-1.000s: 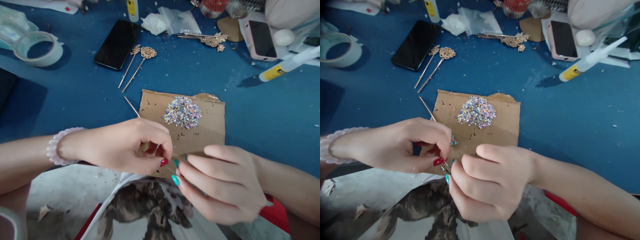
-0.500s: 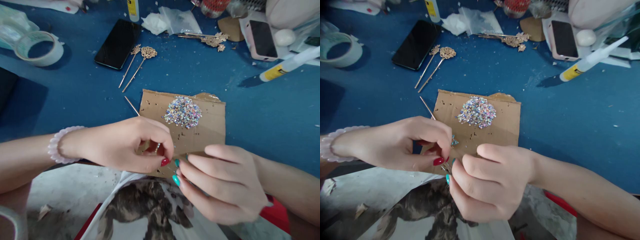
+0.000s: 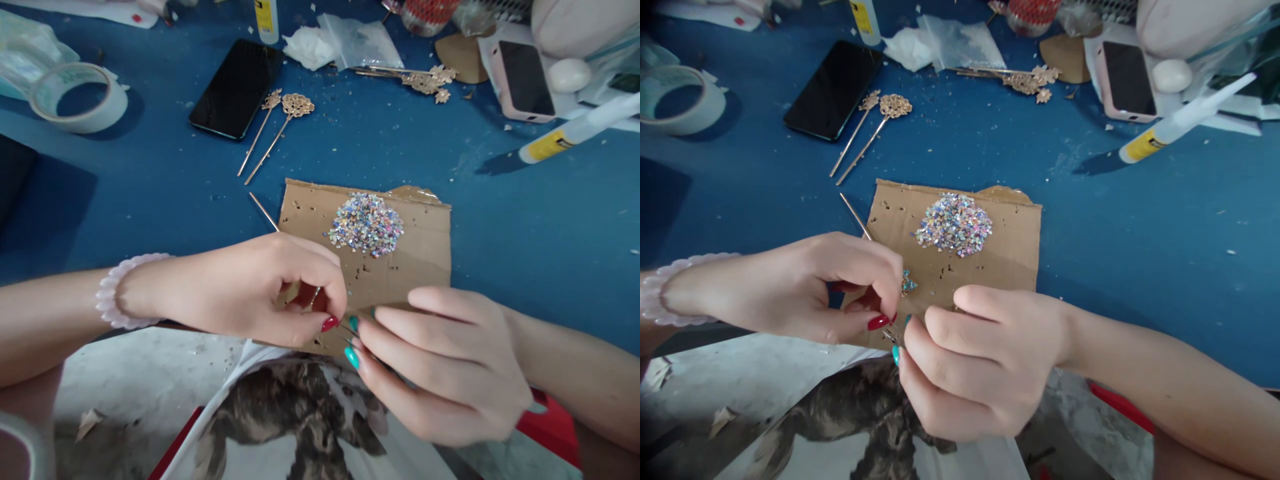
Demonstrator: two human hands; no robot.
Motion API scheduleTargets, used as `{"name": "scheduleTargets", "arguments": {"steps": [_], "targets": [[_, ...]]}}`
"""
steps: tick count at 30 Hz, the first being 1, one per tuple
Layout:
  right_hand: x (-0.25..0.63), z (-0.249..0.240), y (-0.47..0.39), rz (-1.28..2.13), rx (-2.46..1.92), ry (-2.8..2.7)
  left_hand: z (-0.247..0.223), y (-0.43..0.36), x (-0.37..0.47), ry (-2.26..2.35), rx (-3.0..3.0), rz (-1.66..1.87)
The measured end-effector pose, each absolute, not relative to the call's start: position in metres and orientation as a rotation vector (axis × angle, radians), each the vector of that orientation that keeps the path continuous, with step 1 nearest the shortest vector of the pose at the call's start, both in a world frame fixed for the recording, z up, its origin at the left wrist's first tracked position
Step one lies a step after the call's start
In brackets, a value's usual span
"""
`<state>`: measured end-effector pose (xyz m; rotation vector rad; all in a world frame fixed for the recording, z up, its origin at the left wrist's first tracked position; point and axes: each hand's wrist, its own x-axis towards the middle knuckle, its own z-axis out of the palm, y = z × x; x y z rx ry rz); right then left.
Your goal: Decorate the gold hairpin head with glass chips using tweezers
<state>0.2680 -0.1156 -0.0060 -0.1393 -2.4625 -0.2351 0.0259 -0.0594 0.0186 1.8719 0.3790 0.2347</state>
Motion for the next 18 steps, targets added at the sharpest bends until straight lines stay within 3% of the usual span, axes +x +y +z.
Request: {"name": "scheduleTargets", "arguments": {"steps": [18], "targets": [[0.2678,-0.0062,-0.1190,-0.223,-0.184,-2.468,0.0165,-0.0601,0.0243,0.385,1.864,0.247]]}}
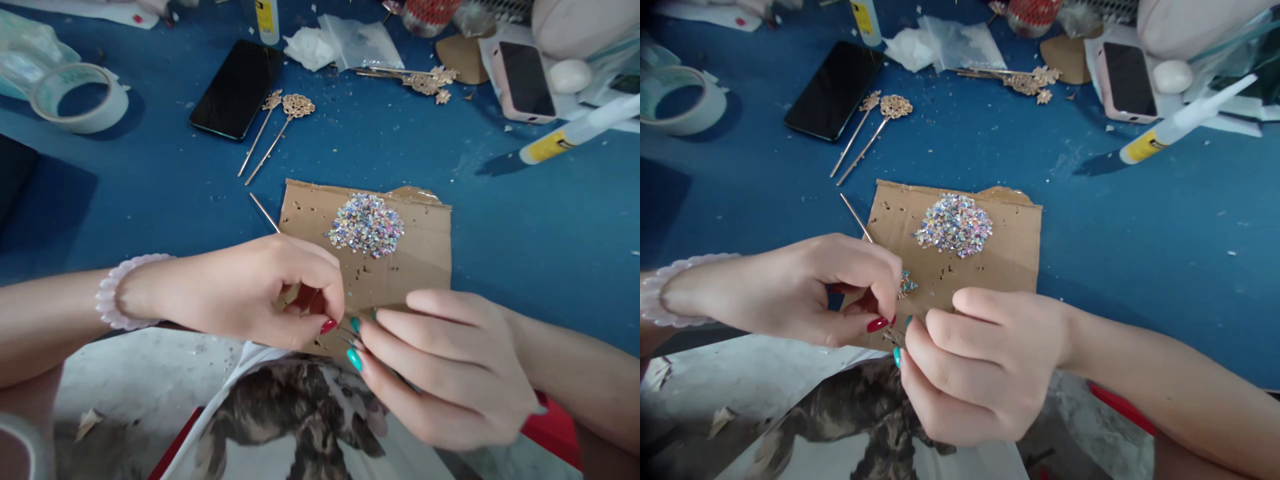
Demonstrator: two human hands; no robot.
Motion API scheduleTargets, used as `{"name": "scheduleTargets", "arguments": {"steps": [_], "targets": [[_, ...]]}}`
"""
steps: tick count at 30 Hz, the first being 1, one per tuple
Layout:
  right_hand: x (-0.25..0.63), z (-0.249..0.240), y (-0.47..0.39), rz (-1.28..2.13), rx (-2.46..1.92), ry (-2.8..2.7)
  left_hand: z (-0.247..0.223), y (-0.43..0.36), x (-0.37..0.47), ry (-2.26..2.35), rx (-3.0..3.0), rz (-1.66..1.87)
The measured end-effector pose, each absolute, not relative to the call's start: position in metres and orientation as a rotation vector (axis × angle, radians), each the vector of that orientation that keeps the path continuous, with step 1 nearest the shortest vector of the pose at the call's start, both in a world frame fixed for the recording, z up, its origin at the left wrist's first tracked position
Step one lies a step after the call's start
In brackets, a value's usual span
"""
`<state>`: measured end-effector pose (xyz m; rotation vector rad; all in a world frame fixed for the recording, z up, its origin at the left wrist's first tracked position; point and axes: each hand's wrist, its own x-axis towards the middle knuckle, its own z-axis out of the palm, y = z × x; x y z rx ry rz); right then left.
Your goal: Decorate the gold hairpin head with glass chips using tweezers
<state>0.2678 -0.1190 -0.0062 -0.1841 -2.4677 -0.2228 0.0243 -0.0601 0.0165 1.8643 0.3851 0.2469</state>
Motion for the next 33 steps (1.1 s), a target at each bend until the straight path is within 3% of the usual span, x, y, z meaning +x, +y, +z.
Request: {"name": "scheduleTargets", "arguments": {"steps": [33], "targets": [[0.2691,-0.0066,-0.1208,-0.196,-0.188,-2.466,0.0153,-0.0586,0.0268,0.388,1.890,0.232]]}}
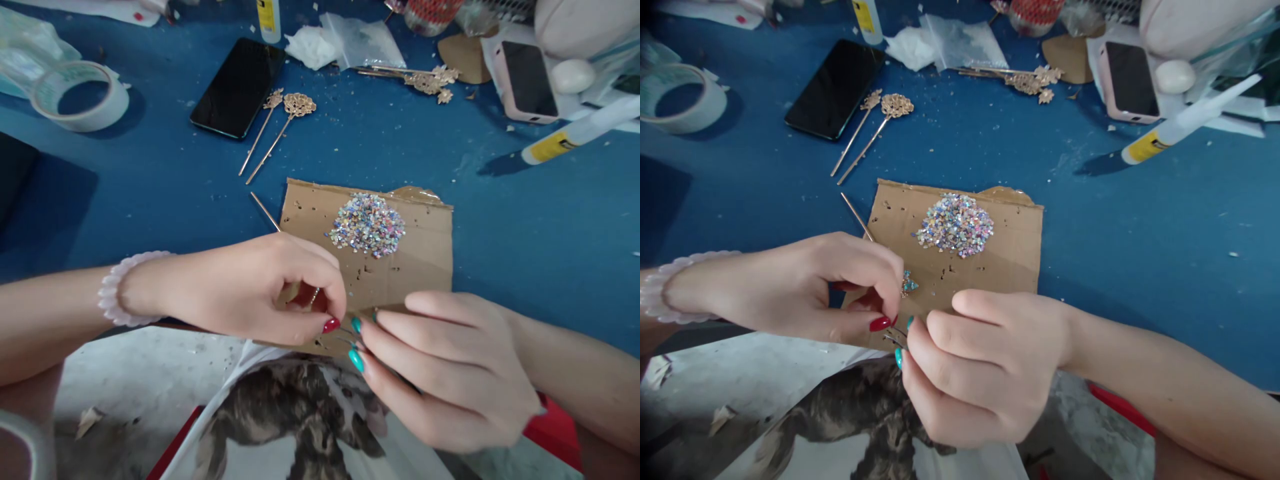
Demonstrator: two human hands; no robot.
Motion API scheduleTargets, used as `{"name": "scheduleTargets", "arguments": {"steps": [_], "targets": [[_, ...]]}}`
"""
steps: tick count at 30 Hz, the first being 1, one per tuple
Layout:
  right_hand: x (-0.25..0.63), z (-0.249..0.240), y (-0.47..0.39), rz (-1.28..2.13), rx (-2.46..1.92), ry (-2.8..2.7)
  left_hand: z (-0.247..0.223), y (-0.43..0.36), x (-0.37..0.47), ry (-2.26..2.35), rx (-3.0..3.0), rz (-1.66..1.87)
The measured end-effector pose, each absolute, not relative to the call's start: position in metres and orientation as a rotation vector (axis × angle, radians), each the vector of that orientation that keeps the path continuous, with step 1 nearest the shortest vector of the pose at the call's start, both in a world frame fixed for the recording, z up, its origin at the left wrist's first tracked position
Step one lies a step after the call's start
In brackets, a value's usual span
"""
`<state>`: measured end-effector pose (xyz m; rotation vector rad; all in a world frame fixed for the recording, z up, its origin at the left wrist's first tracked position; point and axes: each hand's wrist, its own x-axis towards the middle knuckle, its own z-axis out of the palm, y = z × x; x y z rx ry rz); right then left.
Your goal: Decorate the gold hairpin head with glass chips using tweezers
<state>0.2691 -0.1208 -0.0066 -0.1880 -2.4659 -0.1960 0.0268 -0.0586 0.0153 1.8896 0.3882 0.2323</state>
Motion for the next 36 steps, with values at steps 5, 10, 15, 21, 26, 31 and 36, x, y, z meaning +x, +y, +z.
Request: {"name": "scheduleTargets", "arguments": {"steps": [5,10,15,21,26,31,36], "targets": [[0.269,-0.006,-0.121,-0.175,-0.209,-2.479,0.016,-0.058,0.027,0.390,1.889,0.228],[0.269,-0.005,-0.119,-0.175,-0.174,-2.500,0.017,-0.059,0.026,0.387,1.909,0.228],[0.272,-0.003,-0.121,-0.182,-0.188,-2.527,0.015,-0.059,0.027,0.381,1.929,0.231],[0.272,-0.004,-0.122,-0.141,-0.237,-2.534,0.016,-0.060,0.027,0.377,1.949,0.213],[0.272,-0.005,-0.125,-0.146,-0.266,-2.522,0.017,-0.059,0.026,0.376,1.925,0.205],[0.274,-0.003,-0.130,-0.121,-0.354,-2.522,0.015,-0.058,0.027,0.375,1.934,0.212],[0.275,-0.002,-0.130,-0.131,-0.295,-2.541,0.016,-0.058,0.027,0.362,1.963,0.194]]}}
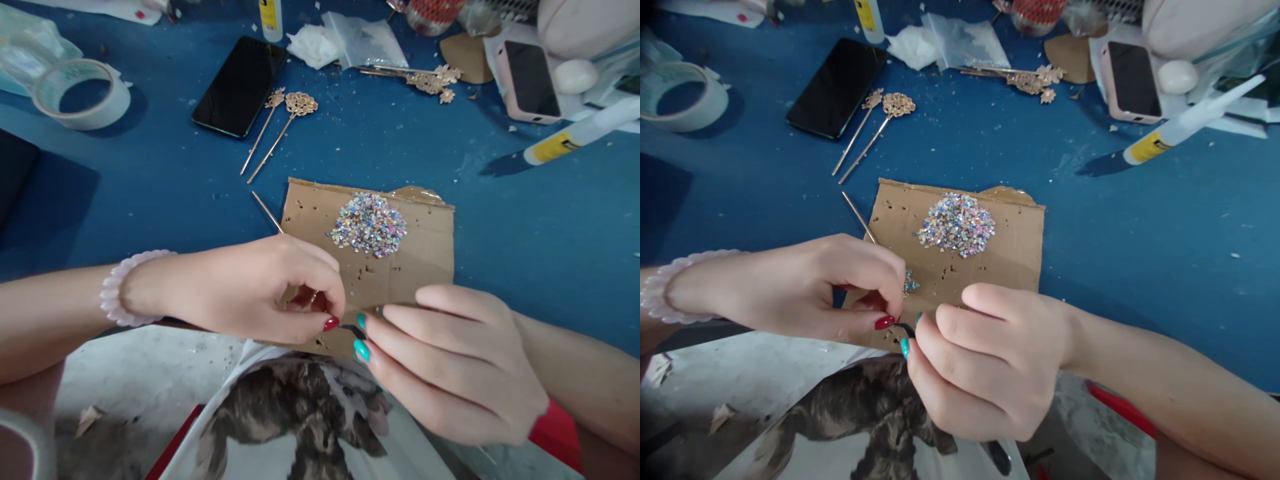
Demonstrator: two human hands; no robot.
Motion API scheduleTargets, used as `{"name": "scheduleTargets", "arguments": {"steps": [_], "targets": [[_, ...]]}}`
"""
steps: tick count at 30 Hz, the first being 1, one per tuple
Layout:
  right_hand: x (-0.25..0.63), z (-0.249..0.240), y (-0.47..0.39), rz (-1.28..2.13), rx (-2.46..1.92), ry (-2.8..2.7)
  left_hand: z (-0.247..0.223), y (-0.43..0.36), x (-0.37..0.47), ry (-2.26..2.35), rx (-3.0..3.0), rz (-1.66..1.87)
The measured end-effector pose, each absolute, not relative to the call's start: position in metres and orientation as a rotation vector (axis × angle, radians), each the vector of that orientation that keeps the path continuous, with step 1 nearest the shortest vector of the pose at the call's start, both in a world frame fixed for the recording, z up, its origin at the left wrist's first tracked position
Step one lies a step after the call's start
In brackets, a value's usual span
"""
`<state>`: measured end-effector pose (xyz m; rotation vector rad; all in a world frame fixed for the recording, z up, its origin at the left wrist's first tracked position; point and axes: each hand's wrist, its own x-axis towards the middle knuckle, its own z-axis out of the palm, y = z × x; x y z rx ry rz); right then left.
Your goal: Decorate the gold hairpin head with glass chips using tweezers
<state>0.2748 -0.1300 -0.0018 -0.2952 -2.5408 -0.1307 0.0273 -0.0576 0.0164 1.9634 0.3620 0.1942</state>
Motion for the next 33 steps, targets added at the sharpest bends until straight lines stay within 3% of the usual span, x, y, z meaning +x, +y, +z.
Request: {"name": "scheduleTargets", "arguments": {"steps": [15,33], "targets": [[0.263,-0.017,-0.146,-0.220,-0.490,-2.560,0.018,-0.057,0.027,0.376,1.958,0.194],[0.273,-0.004,-0.123,-0.169,-0.241,-2.535,0.016,-0.059,0.026,0.382,1.961,0.233]]}}
